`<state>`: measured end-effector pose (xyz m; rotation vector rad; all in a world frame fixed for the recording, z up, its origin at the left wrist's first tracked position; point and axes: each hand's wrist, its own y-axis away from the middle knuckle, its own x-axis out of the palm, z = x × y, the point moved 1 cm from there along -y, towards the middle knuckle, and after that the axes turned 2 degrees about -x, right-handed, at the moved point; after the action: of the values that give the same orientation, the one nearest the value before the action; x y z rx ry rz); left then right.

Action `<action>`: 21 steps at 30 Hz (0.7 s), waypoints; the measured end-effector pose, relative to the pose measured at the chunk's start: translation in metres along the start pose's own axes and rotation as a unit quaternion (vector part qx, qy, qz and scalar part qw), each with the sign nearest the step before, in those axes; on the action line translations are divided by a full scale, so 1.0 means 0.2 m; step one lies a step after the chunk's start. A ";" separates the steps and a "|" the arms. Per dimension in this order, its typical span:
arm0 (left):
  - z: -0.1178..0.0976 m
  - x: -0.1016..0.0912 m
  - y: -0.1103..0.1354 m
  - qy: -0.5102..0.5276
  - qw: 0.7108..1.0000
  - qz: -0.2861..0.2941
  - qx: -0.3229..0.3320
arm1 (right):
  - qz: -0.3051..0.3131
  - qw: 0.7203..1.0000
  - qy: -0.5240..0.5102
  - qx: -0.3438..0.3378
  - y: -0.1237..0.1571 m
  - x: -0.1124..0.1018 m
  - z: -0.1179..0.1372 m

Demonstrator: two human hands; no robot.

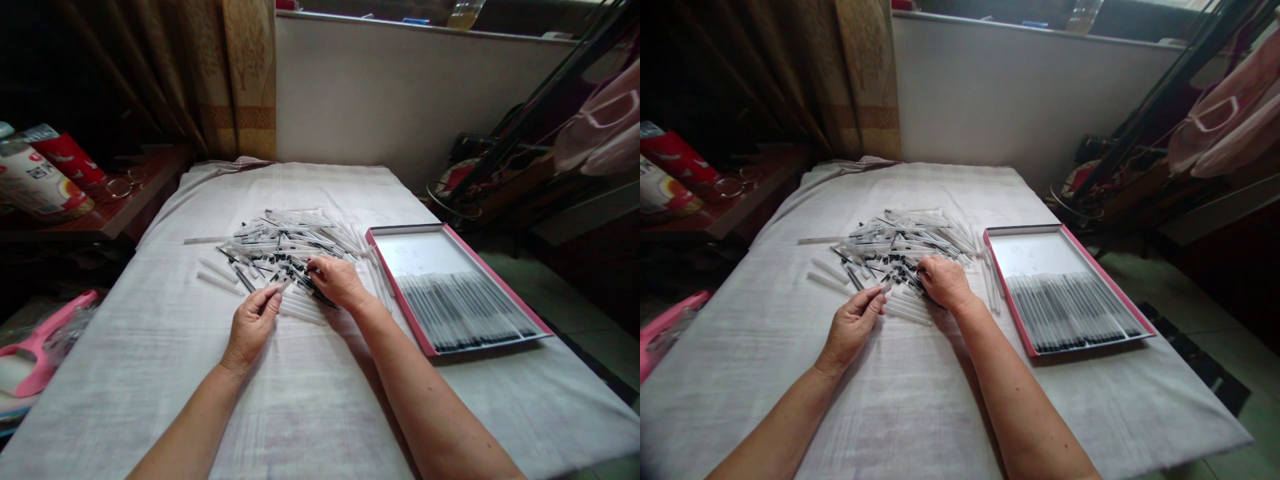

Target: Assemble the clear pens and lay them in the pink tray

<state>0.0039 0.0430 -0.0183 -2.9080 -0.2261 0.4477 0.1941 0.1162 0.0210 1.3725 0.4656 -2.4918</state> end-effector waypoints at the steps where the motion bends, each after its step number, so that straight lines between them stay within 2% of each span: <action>1: 0.00 0.00 0.00 0.000 1.000 0.000 0.001 | -0.018 0.996 -0.085 0.009 0.00 -0.01 0.00; 3: -0.01 0.00 0.00 -0.001 1.000 -0.001 0.004 | -0.032 0.958 -0.282 0.029 -0.01 -0.05 0.00; 5: -0.02 0.00 0.00 -0.003 1.000 -0.003 0.004 | -0.013 0.893 -0.448 0.049 0.00 -0.09 0.01; 7: -0.02 0.00 0.00 -0.006 1.000 -0.006 0.005 | 0.011 0.835 -0.546 0.065 0.01 -0.12 0.03; 10: -0.02 0.00 0.00 -0.011 1.000 -0.012 0.009 | 0.028 0.782 -0.616 0.088 0.02 -0.15 0.05; 13: -0.01 0.00 0.00 -0.010 1.000 -0.017 0.011 | 0.045 0.760 -0.639 0.109 0.02 -0.13 0.06; 21: -0.02 0.00 0.00 0.000 1.000 -0.011 0.013 | 0.065 0.737 -0.665 0.107 0.01 -0.07 0.03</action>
<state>0.0049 0.0425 -0.0148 -2.8766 -0.2486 0.4441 0.1969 0.1136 0.0351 -0.5507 -0.2502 -2.6577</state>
